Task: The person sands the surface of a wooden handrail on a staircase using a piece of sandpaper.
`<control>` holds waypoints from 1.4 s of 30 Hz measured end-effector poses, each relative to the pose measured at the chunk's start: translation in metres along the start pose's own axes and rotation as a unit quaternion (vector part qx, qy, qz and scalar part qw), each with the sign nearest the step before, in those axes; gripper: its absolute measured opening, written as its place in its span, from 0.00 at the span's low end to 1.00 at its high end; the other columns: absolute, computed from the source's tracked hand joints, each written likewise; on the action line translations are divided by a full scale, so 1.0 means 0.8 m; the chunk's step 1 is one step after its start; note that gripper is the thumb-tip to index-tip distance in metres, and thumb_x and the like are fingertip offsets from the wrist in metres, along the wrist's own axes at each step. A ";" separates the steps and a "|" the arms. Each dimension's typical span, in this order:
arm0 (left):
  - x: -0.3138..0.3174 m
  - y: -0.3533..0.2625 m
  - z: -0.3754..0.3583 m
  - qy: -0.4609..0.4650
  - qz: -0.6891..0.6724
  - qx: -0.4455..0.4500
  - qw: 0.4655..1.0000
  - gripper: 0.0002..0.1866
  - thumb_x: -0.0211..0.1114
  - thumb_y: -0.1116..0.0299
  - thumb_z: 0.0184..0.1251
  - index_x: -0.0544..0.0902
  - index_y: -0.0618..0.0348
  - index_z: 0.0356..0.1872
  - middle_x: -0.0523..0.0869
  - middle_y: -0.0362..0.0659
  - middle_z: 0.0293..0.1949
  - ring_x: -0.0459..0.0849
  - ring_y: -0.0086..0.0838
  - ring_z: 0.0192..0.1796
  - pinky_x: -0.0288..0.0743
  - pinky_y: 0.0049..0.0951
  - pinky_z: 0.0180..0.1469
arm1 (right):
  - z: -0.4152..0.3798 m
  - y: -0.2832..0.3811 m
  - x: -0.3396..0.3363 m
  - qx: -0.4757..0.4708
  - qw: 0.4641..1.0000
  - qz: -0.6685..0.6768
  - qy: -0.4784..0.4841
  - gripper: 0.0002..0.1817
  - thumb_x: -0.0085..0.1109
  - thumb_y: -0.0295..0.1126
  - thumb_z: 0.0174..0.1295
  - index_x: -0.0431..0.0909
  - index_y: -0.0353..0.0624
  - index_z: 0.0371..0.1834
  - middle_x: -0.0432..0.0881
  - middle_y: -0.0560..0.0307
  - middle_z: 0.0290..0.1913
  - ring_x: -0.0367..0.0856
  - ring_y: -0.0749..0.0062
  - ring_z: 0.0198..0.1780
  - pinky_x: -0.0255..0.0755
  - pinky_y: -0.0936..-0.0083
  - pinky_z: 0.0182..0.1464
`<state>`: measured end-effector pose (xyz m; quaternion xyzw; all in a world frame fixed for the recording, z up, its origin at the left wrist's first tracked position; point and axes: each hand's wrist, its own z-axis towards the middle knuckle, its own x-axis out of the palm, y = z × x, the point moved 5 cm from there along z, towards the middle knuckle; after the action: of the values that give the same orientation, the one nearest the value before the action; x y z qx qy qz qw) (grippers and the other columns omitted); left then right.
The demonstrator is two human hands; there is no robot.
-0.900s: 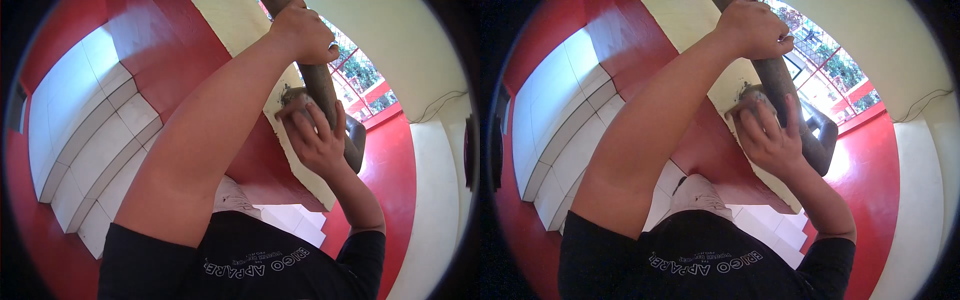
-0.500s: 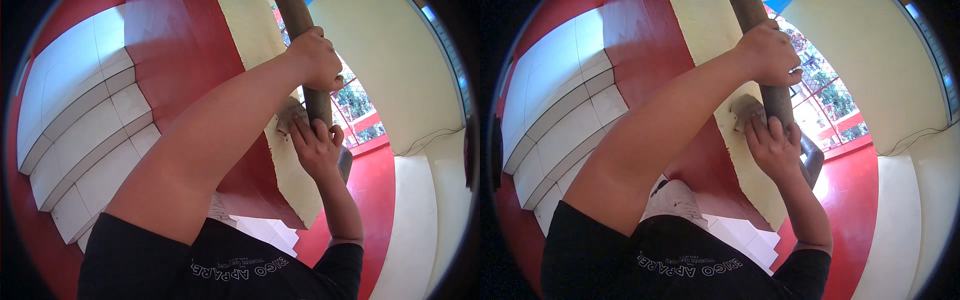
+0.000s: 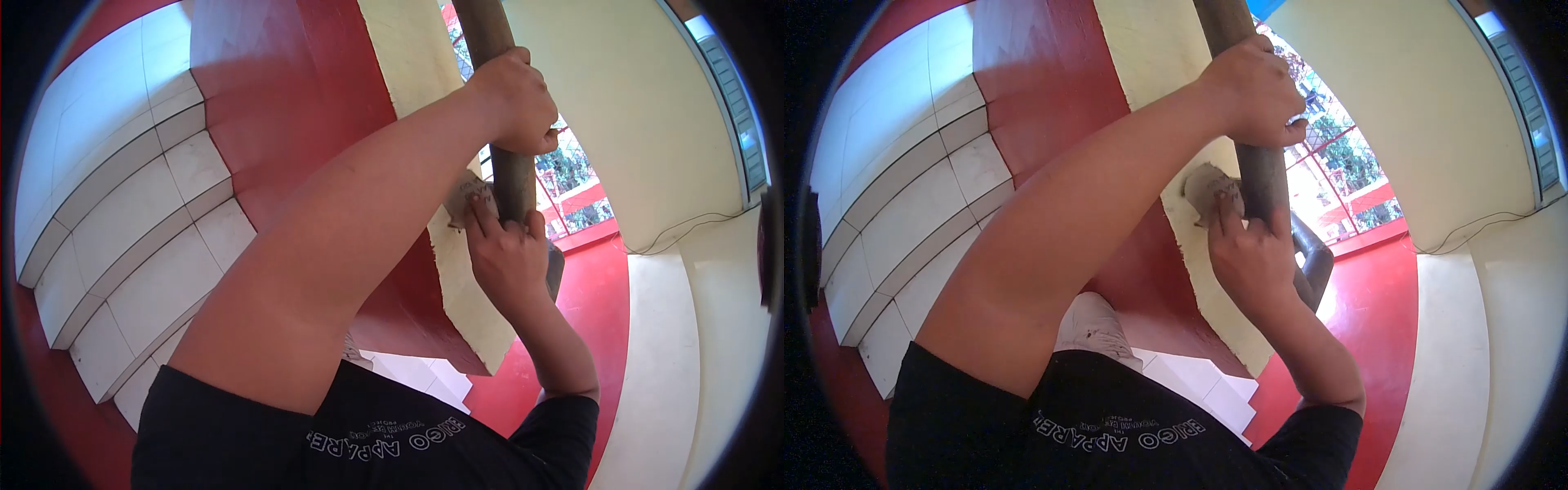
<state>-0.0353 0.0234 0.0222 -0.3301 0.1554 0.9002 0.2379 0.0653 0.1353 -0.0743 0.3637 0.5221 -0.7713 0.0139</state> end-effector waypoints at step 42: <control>0.004 0.001 0.001 -0.006 -0.020 0.006 1.000 0.20 0.55 0.49 0.68 0.91 0.47 0.31 0.91 0.43 0.33 0.89 0.34 0.45 0.71 0.43 0.62 | 0.022 0.011 0.003 0.090 0.984 0.125 0.085 0.21 0.54 0.29 0.62 0.80 0.40 0.59 0.80 0.50 0.67 0.89 0.59 0.25 0.81 0.64 0.25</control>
<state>-0.0383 0.0241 0.0210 -0.3263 0.1522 0.8962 0.2590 0.0579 0.1180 -0.0795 0.4904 0.4001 -0.7735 0.0331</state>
